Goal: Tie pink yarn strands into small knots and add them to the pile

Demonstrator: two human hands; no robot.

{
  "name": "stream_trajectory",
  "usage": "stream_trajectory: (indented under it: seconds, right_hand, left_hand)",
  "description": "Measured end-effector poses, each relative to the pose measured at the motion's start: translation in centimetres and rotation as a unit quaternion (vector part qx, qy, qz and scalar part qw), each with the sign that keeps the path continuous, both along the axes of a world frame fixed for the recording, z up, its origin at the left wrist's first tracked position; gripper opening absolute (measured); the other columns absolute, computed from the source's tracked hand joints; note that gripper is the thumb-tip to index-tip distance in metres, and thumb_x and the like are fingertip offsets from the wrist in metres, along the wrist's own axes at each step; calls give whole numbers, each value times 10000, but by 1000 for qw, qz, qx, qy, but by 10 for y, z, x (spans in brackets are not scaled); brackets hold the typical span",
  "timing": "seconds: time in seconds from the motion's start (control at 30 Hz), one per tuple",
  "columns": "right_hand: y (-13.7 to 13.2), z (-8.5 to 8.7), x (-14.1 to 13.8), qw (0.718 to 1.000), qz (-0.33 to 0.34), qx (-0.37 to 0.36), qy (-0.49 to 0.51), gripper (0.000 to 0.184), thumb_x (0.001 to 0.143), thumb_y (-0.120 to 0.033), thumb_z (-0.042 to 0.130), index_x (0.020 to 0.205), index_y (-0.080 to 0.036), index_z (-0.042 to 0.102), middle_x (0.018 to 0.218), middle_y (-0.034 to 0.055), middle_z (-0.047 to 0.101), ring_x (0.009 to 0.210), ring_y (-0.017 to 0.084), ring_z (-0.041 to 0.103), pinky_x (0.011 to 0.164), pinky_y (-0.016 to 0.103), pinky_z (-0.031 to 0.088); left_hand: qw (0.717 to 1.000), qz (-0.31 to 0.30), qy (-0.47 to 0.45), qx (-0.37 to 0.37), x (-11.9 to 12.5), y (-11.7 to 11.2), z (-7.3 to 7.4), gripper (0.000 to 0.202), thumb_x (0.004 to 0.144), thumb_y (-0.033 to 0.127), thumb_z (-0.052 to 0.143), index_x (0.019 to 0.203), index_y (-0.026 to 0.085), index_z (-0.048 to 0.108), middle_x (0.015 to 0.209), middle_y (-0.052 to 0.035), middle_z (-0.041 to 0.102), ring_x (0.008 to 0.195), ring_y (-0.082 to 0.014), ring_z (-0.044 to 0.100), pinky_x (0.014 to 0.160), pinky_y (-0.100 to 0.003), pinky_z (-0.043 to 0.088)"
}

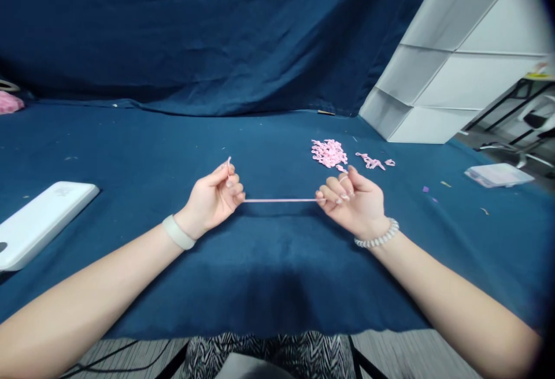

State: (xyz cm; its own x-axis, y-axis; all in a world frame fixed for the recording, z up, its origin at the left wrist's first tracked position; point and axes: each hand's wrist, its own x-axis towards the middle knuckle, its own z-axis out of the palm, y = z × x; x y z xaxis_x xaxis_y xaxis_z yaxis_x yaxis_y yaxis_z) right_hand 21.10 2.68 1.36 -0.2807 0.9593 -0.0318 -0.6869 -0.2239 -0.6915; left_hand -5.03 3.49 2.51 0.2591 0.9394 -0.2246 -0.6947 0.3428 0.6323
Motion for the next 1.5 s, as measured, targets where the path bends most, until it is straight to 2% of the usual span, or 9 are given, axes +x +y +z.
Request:
stream_trajectory:
  seconds: [0.17,0.37,0.63,0.9,1.0,1.1,1.23,1.33,1.5]
  right_hand:
    - [-1,-12,-6,995,71,-30,-67,364,777,-365,611,497,-164,493,493,-18,343,450,86,283,494,250,302]
    - [2,-13,1,988,66,-31,-136,309,764,-411,655,635,-132,682,506,7,455,466,70,314,490,242,250]
    - [-1,-2,4,976,37,-36,-211,197,729,-286,704,848,-134,743,702,44,558,533,58,336,486,232,285]
    - [-4,4,14,969,-2,24,-246,206,724,-276,723,901,-176,759,734,43,584,531,47,364,485,223,332]
    - [-4,5,19,963,-10,43,-266,223,731,-299,729,925,-194,759,754,46,599,536,52,387,494,227,361]
    - [-5,6,25,955,-38,58,-288,223,729,-320,733,923,-213,758,749,42,601,538,58,405,499,231,372]
    - [-7,6,29,912,-53,101,-395,247,785,-385,687,992,-256,732,781,35,623,568,81,458,531,249,395]
    - [-9,6,26,819,-59,199,-535,272,858,-399,600,1058,-244,700,857,44,650,621,103,515,565,262,429]
    - [-16,0,16,577,-5,427,-696,328,934,-268,480,1198,-140,626,1104,88,649,961,160,612,882,301,494]
  left_hand:
    - [994,-77,75,22,2,-3,-20,119,831,173,577,750,154,492,571,27,465,401,-57,372,388,-171,314]
    - [970,-124,195,80,6,-9,-28,254,809,290,659,685,145,492,567,-3,529,450,-79,448,461,-200,385]
    - [982,-94,161,31,2,-6,-23,234,770,254,691,666,140,515,553,-2,511,462,-82,438,480,-212,411]
    - [958,-81,250,114,-2,-4,-20,222,805,305,652,679,159,542,607,-17,572,468,-87,461,494,-213,401]
    - [883,-109,405,212,-3,-6,-20,237,874,340,554,702,181,586,582,-41,590,553,-140,562,574,-246,439]
    - [754,-93,553,343,-2,-11,-18,259,891,293,520,658,196,581,663,-65,640,815,-202,654,705,-264,459]
    - [633,-86,615,462,-2,-17,-16,201,897,238,498,734,211,614,941,-57,697,980,-196,645,835,-259,462]
    - [574,-112,654,479,-2,-21,-18,163,898,234,494,891,209,655,1069,-66,680,982,-209,641,881,-300,471]
    - [441,-111,709,539,0,-30,-17,217,930,185,413,881,151,621,951,-82,671,867,-188,637,822,-321,500]
